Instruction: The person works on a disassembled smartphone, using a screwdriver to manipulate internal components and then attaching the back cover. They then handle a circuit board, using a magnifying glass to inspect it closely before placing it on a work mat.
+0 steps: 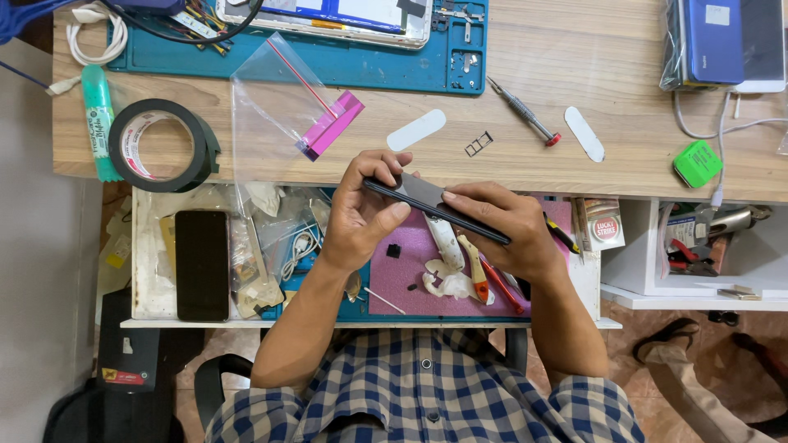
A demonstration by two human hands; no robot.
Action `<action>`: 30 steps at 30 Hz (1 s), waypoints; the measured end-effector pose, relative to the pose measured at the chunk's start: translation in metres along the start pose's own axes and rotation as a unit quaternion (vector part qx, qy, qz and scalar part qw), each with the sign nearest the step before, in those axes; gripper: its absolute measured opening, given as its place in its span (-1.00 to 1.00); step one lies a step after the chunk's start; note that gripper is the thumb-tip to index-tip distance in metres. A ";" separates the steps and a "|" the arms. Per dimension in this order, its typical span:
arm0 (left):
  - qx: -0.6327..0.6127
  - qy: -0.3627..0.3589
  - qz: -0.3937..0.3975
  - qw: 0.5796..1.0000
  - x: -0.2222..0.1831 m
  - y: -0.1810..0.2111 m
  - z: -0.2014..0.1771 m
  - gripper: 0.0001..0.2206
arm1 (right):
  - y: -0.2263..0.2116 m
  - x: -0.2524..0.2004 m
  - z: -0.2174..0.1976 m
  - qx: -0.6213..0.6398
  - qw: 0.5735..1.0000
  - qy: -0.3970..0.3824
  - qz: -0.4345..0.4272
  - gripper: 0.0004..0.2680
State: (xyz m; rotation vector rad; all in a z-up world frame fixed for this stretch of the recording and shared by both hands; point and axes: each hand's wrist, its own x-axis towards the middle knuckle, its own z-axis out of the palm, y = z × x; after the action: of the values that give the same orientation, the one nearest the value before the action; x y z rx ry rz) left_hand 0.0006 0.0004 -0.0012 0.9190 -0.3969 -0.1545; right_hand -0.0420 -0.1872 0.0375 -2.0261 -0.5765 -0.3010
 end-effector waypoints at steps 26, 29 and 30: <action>0.026 -0.008 0.027 0.999 -0.001 -0.006 -0.002 -0.79 | 0.001 -0.001 -0.002 -0.018 1.000 -0.005 -0.006 -0.82; 0.023 -0.015 0.023 0.999 -0.001 -0.006 -0.003 -0.79 | 0.001 -0.001 -0.003 -0.022 1.000 -0.010 -0.008 -0.82; 0.022 -0.022 0.022 0.999 -0.001 -0.006 -0.003 -0.79 | 0.001 -0.001 -0.004 -0.018 1.000 -0.009 -0.008 -0.83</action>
State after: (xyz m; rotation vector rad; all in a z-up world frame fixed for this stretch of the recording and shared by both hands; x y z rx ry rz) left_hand 0.0014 -0.0006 -0.0080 0.9506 -0.4619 -0.1264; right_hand -0.0424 -0.1912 0.0379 -2.0619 -0.6033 -0.3058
